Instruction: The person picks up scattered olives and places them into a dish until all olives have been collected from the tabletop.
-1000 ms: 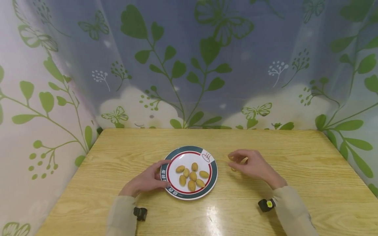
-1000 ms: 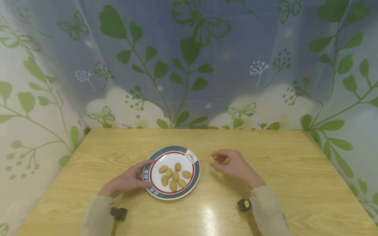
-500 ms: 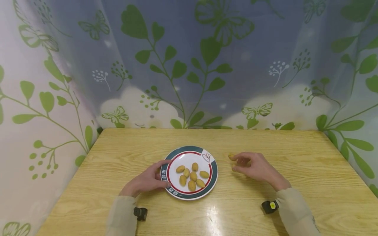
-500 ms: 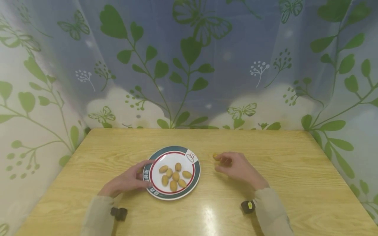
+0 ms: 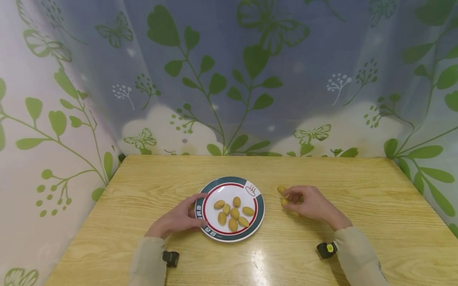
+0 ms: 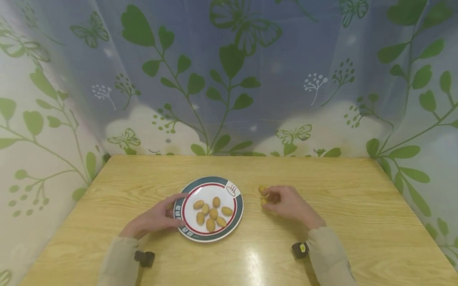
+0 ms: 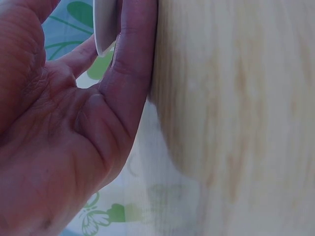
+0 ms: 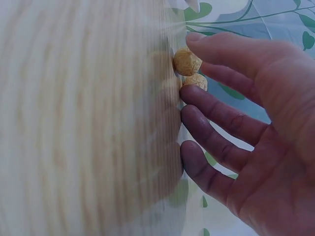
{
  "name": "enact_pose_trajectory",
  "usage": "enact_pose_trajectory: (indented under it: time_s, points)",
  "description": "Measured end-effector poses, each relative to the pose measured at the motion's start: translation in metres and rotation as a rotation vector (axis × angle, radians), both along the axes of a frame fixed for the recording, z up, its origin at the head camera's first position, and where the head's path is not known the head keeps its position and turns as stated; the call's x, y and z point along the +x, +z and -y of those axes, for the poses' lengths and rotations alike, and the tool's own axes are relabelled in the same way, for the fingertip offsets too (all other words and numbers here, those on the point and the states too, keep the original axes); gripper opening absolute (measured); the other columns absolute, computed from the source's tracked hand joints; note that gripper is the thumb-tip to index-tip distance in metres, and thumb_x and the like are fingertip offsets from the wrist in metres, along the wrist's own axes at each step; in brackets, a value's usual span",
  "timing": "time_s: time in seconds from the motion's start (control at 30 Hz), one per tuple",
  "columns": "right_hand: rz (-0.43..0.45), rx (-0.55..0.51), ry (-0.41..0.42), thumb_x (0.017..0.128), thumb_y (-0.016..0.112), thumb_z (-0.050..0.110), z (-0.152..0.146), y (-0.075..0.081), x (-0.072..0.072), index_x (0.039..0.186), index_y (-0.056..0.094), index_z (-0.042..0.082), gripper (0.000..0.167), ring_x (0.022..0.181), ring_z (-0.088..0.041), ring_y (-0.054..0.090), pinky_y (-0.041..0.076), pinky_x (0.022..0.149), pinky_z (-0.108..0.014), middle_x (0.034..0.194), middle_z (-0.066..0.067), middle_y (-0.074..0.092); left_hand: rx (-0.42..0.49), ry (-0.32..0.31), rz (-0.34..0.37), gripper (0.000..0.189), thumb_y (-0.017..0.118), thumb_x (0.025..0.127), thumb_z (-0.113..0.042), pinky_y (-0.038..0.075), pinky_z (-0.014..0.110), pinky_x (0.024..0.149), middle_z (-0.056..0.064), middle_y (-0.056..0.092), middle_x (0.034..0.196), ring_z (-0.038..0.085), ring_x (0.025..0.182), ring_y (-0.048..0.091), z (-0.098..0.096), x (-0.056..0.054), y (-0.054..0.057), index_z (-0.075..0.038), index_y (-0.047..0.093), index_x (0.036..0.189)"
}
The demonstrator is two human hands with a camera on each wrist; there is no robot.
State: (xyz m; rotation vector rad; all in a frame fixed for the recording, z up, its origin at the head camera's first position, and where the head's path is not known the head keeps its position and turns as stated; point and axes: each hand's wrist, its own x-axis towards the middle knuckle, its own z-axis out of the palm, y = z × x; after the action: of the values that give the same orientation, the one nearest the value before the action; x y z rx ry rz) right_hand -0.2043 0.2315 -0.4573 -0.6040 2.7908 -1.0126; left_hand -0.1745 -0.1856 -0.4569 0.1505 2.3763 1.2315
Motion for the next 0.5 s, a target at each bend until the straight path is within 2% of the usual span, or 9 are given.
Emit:
enact_pose_trajectory:
  time_s: [0.5]
  points:
    - [-0.02, 0.012, 0.017, 0.085, 0.083, 0.021, -0.0002, -0.0021, -0.0025, 0.107, 0.077, 0.012, 0.025, 0.082, -0.008, 0.061, 0.05, 0.071, -0.025, 0.091, 0.003, 0.071, 0.012, -0.023, -0.002, 0.085, 0.085, 0.084, -0.021, 0.051, 0.031, 0.084, 0.01, 0.065, 0.121, 0.018, 0.092, 0.064, 0.0004, 0.0, 0.0001, -0.025, 0.039, 0.156]
